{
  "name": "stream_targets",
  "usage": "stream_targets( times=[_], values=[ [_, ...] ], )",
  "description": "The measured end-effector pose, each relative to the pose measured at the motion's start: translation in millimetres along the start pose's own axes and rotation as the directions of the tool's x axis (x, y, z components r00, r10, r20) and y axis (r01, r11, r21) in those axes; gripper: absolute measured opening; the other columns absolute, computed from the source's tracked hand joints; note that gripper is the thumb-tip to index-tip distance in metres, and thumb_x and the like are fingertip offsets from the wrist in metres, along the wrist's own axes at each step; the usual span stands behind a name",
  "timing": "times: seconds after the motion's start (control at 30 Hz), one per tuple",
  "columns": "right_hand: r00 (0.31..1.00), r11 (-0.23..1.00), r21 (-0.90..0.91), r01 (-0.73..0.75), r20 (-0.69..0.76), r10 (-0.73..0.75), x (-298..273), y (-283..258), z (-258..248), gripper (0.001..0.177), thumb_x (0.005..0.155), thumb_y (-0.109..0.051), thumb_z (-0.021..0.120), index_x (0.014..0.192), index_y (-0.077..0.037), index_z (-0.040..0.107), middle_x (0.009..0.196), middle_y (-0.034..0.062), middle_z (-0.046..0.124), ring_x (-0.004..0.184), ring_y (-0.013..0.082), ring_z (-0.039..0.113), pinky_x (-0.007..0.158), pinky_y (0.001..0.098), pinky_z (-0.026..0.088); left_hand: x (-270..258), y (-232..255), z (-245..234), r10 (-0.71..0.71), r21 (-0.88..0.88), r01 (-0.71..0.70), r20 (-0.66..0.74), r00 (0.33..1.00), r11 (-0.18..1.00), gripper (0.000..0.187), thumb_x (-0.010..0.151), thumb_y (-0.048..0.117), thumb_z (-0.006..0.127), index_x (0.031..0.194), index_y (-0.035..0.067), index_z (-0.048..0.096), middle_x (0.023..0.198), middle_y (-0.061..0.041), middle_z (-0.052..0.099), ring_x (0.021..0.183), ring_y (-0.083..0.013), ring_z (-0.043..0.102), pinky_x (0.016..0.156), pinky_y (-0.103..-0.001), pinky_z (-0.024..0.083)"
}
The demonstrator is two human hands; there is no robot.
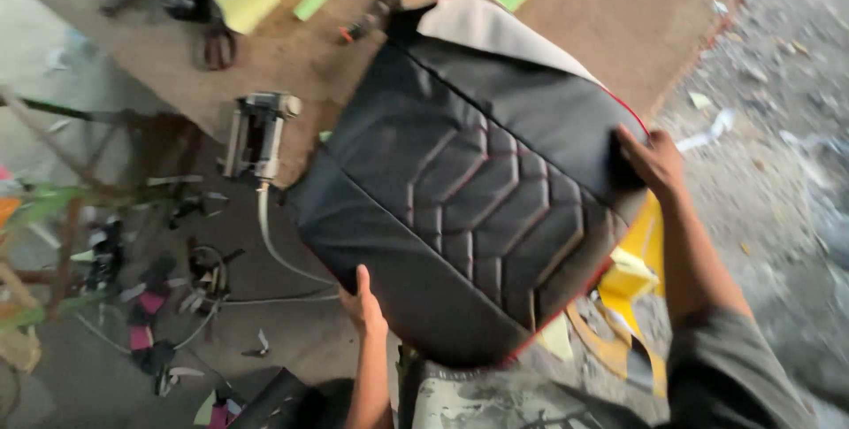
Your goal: The person is attaching a black leather cover to a wooden seat frame using a pneumatic staple gun.
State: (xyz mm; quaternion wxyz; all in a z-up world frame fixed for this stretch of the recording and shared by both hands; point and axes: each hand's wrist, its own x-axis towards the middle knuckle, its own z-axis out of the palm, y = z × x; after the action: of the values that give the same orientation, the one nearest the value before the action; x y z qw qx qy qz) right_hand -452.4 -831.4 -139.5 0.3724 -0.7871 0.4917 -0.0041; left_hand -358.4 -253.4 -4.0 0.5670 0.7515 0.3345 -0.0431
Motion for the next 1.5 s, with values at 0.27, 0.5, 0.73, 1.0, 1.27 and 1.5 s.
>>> stream_targets(
  times=[0.27, 0.5, 0.73, 1.0, 1.27, 1.5],
  values=[
    [0.956, 0.816, 0.508, -0.275, 0.058, 0.286, -154.9, 26.9, -85.9, 0.038, 0.102, -0.058, 0.072, 0.119, -0.024, 0.073, 0.087, -0.0097, 0.061, 0.073, 0.004, 0.052, 0.063, 0.0243, 0.041, 33.6, 27.3, 33.0, -0.005, 0.165, -0.023, 0.169, 0.986, 0.986, 0.079, 0.076, 0.051, 0.078, 0.141, 0.008, 0.064, 0.133, -0.012, 0.071, 0.12, -0.0305, 0.068, 0.092, -0.043, 0.057],
    [0.771, 0.788, 0.254, -0.561, -0.186, 0.609, -280.3, 111.2, -35.3, 0.088, 0.108, -0.078, 0.044, 0.131, 0.003, 0.068, 0.114, 0.0414, 0.066, 0.107, 0.057, 0.058, 0.09, 0.0599, 0.038, 106.1, 104.7, 167.5, 0.068, 0.589, -0.557, 0.649, 0.758, 0.585, 0.098, 0.094, 0.064, 0.052, 0.167, 0.009, 0.017, 0.168, -0.023, 0.028, 0.152, -0.0445, 0.029, 0.122, -0.054, 0.026],
    [0.714, 0.579, 0.675, -0.458, -0.109, 0.691, -425.3, -8.5, 75.6, 0.074, 0.096, -0.057, 0.049, 0.165, -0.032, 0.035, 0.152, 0.0113, 0.057, 0.138, 0.0274, 0.053, 0.115, 0.0402, 0.036, -12.3, 16.8, 192.2, 0.639, 0.123, -0.947, 0.763, -0.102, -0.298, 0.082, 0.087, 0.063, 0.064, 0.151, 0.012, 0.055, 0.157, -0.037, 0.041, 0.148, -0.0557, 0.035, 0.105, -0.083, 0.031],
    [0.692, 0.223, 0.898, -0.38, 0.115, 0.713, -480.3, -98.9, 165.4, 0.075, 0.103, -0.054, 0.065, 0.154, -0.002, 0.048, 0.137, 0.0345, 0.061, 0.116, 0.0532, 0.063, 0.078, 0.0679, 0.056, 10.1, 28.7, 192.7, 0.424, -0.151, -0.958, 0.872, -0.246, -0.245, 0.093, 0.096, 0.064, 0.058, 0.159, -0.002, 0.04, 0.161, -0.045, 0.029, 0.156, -0.0566, 0.02, 0.111, -0.085, 0.012],
    [0.782, 0.744, 0.278, -0.608, 0.373, 0.5, -442.2, -105.9, 149.5, 0.09, 0.088, -0.09, 0.048, 0.107, -0.009, 0.084, 0.111, 0.0178, 0.08, 0.127, 0.0379, 0.066, 0.112, 0.0512, 0.049, -26.5, 0.7, 186.5, 0.485, -0.298, -0.922, 0.786, -0.384, -0.247, 0.074, 0.097, 0.045, 0.06, 0.156, 0.002, 0.047, 0.165, -0.035, 0.033, 0.155, -0.0482, 0.031, 0.114, -0.082, 0.017],
    [0.863, 0.745, 0.602, -0.287, -0.175, 0.474, -306.1, -37.0, 59.5, 0.062, 0.106, -0.05, 0.057, 0.15, -0.007, 0.049, 0.134, 0.0308, 0.065, 0.129, 0.048, 0.061, 0.108, 0.0602, 0.048, -102.1, -8.6, 267.7, 0.275, -0.338, -0.903, 0.871, -0.407, -0.266, 0.071, 0.092, 0.048, 0.067, 0.155, 0.02, 0.051, 0.168, -0.027, 0.03, 0.159, -0.0445, 0.023, 0.118, -0.08, 0.019]
  ],
)
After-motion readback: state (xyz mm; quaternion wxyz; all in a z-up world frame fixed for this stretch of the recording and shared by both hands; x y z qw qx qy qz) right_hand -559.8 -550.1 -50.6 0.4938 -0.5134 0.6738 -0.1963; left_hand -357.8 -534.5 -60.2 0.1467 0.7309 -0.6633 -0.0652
